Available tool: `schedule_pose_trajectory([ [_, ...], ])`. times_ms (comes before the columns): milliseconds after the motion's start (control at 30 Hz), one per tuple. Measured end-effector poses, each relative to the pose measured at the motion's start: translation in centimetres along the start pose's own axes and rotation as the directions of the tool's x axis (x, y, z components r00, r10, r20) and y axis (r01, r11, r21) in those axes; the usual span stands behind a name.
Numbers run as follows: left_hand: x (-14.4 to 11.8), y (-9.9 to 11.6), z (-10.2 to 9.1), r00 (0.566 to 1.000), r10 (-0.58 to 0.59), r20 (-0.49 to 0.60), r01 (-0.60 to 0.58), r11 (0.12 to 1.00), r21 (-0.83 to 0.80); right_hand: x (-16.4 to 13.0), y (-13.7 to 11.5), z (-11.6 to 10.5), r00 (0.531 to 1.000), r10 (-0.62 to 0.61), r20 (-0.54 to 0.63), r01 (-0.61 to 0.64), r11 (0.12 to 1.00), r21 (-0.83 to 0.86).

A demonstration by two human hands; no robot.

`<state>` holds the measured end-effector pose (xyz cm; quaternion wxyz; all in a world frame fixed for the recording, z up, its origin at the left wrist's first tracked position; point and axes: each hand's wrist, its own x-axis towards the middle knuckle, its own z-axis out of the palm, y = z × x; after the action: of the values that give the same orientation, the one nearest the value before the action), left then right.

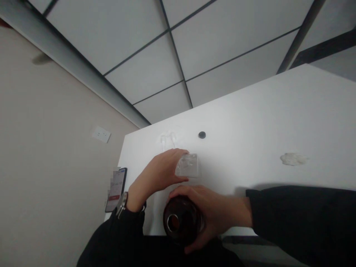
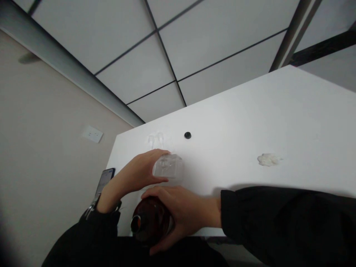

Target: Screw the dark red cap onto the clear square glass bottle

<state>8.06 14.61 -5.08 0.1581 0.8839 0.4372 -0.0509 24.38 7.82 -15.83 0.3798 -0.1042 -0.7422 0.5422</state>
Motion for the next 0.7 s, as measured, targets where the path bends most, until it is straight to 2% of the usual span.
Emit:
schedule_pose_trajectory([
  [200, -3.0, 0.5, -3.7, 0.971, 0.01, -0.238, -0.053, 0.983, -0.177, -0.2, 0.6, 0.4, 1.0, -0.012, -0.001, 0.012, 1.0, -0.011],
  [300, -5.7, 0.9, -4.6, 0.94, -0.066, -0.334, -0.03, 0.962, -0.272, -0.4, 0.7, 0.5, 1.0, -0.004, -0.012, 0.004, 1.0, -0.03],
  [367, -7.6, 0.9, -4.1, 0.894, -0.169, -0.415, -0.008, 0.92, -0.392, -0.5, 0.5, 0.4, 1.0, 0.004, -0.017, -0.005, 0.999, -0.046],
  [433, -9.4, 0.8, -3.0, 0.826, -0.249, -0.505, -0.031, 0.875, -0.483, -0.7, 0.2, 0.2, 1.0, 0.012, -0.018, -0.013, 0.998, -0.067],
  [533, -11.2, 0.7, -1.5, 0.732, -0.292, -0.616, -0.107, 0.843, -0.527, -1.0, -0.4, 0.0, 0.999, 0.015, -0.034, -0.018, 0.997, -0.072],
  [700, -12.4, 0.6, -0.3, 0.656, -0.432, -0.619, -0.084, 0.773, -0.629, -1.4, -0.6, -0.2, 0.999, 0.034, -0.032, -0.035, 0.999, -0.035],
])
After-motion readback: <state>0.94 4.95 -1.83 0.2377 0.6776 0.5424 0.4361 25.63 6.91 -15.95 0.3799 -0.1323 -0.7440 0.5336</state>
